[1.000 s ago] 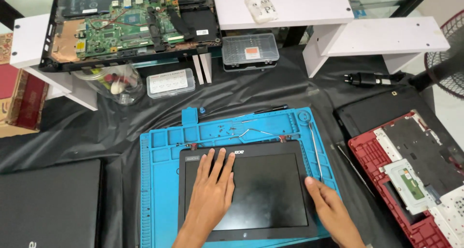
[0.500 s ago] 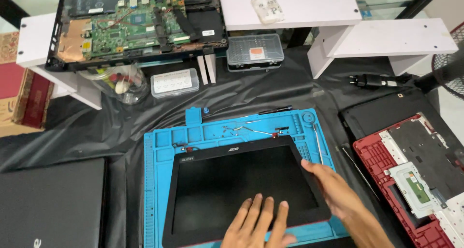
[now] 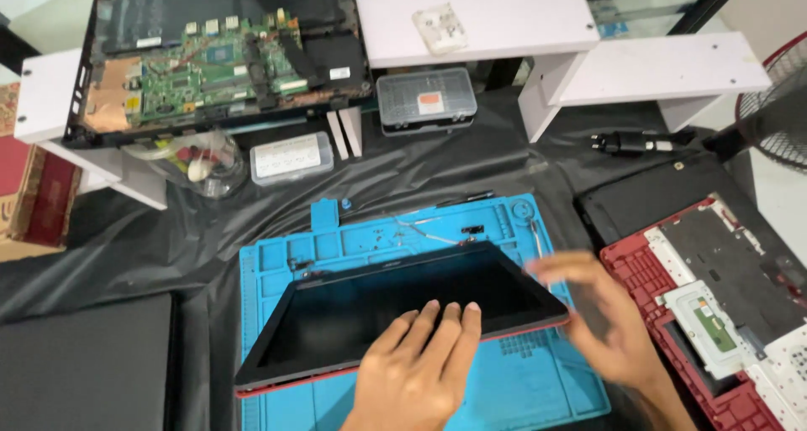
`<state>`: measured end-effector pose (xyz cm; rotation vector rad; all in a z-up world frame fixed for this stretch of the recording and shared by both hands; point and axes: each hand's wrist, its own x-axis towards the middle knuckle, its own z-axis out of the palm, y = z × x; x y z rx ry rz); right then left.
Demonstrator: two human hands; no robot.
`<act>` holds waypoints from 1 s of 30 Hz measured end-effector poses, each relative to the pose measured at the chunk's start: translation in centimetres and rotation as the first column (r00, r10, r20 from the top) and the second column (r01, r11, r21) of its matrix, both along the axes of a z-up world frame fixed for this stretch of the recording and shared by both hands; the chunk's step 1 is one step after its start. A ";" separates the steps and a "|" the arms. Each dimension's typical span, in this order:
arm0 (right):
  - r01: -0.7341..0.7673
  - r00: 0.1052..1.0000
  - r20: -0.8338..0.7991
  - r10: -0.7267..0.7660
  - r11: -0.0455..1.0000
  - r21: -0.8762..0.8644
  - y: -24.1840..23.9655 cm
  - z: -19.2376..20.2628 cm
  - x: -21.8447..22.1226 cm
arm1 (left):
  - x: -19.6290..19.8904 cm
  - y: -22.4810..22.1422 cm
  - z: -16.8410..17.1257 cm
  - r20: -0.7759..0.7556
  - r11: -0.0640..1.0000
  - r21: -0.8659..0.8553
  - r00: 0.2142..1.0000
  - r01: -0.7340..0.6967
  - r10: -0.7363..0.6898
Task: Disassembling and repairing the screen/lid assembly of a laptop using a screwdriver and manual manipulation.
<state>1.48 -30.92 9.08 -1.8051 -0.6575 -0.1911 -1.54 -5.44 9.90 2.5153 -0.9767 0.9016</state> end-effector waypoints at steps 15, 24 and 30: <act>0.172 0.985 0.062 -0.163 0.963 -0.207 -0.4 2.2 2.5 | 3.6 0.1 1.8 -0.101 0.996 -0.092 0.995 -0.008 -0.001; 0.164 0.951 0.309 -0.005 0.855 -0.491 6.3 8.0 5.5 | 5.8 2.0 5.3 -0.084 0.992 -0.089 0.993 -0.093 0.086; 0.147 0.948 0.315 0.038 0.826 -0.544 9.1 8.3 5.1 | 5.3 7.6 5.8 -0.274 0.981 -0.162 0.960 -0.105 0.057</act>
